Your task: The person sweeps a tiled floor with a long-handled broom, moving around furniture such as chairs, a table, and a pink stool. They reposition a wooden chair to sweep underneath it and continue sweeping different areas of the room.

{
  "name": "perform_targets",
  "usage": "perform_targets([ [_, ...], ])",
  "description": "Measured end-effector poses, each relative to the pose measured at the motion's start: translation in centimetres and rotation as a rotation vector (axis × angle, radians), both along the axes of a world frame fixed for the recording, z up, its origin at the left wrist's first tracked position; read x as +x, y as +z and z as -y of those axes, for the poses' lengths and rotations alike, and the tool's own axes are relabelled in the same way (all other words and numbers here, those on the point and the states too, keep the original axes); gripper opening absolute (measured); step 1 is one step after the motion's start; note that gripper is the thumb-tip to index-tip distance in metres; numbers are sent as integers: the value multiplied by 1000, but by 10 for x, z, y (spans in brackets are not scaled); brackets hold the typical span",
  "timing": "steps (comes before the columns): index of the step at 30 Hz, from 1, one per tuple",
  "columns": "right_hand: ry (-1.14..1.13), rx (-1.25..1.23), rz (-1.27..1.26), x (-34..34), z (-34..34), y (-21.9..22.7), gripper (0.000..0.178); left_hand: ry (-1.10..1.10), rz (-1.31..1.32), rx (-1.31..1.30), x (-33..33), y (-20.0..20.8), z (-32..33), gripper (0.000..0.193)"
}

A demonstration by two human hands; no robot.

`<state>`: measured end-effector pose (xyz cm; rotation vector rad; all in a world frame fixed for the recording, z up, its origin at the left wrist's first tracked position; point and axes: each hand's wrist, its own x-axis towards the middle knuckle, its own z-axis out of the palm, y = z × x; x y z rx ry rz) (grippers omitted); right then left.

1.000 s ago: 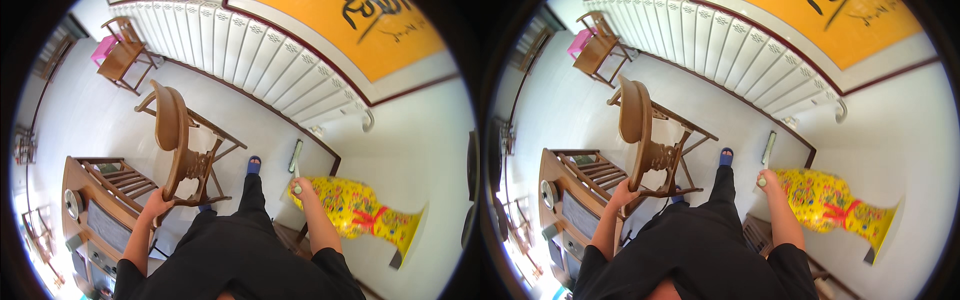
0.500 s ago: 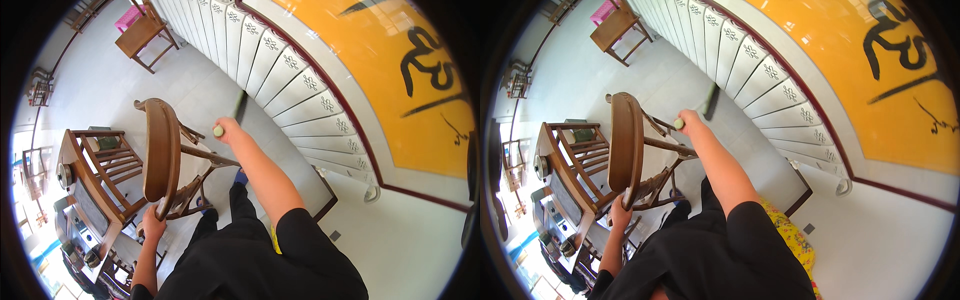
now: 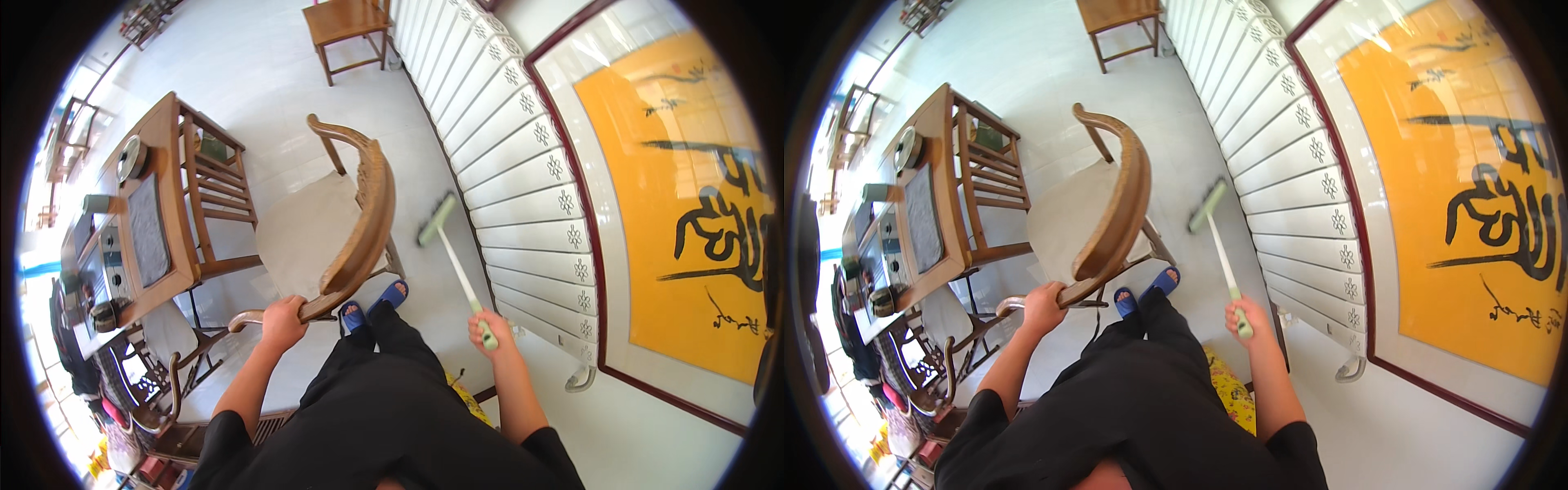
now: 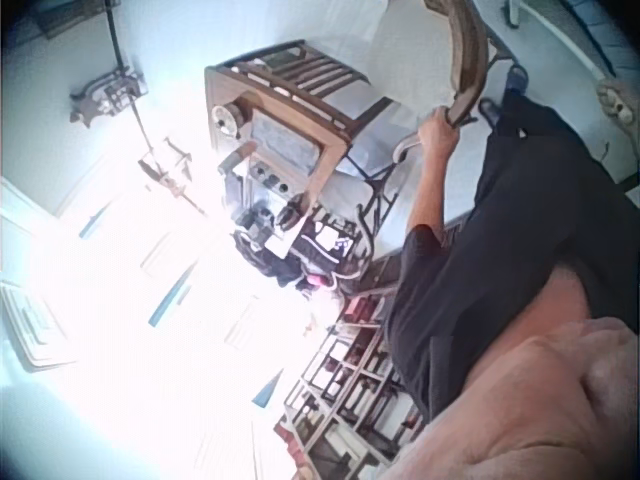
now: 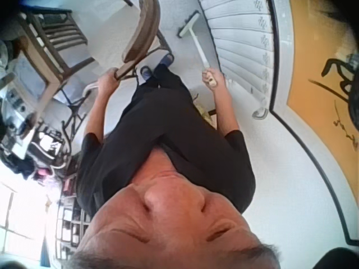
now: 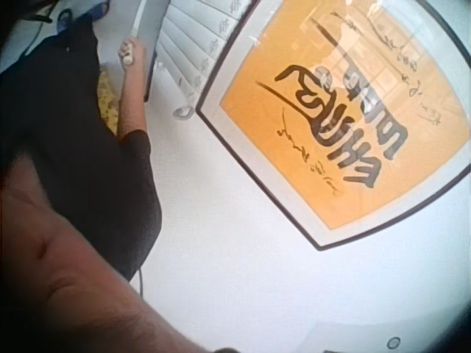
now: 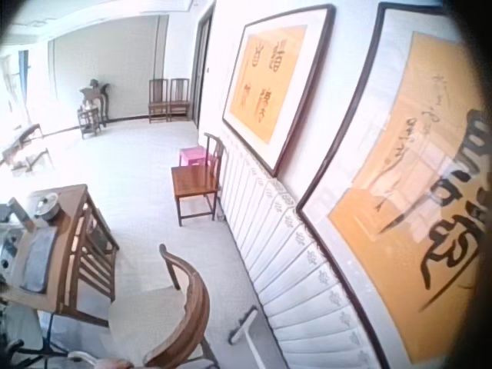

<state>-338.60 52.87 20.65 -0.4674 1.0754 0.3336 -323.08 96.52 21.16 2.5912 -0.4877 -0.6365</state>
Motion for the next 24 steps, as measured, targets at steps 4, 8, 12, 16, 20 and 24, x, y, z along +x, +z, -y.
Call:
perform_targets([
  [4,-170,121,-191,-30,-10,-11,9,-38,17,-19,-7,-7,0,25],
  [8,-227,154,-229,3,-16,-37,10,-41,5,3,-12,-5,1,23],
  [12,-87,68,-137,69,-22,-62,12,-9,-1,50,-28,-14,4,20],
  [16,-40,266,-151,159,-15,-88,7,25,-10,116,-39,-17,15,17],
  [20,92,356,-8,243,9,-113,8,38,-40,189,-68,-27,27,16],
  [24,147,354,50,300,27,-108,8,81,-107,242,-99,-34,44,12],
])
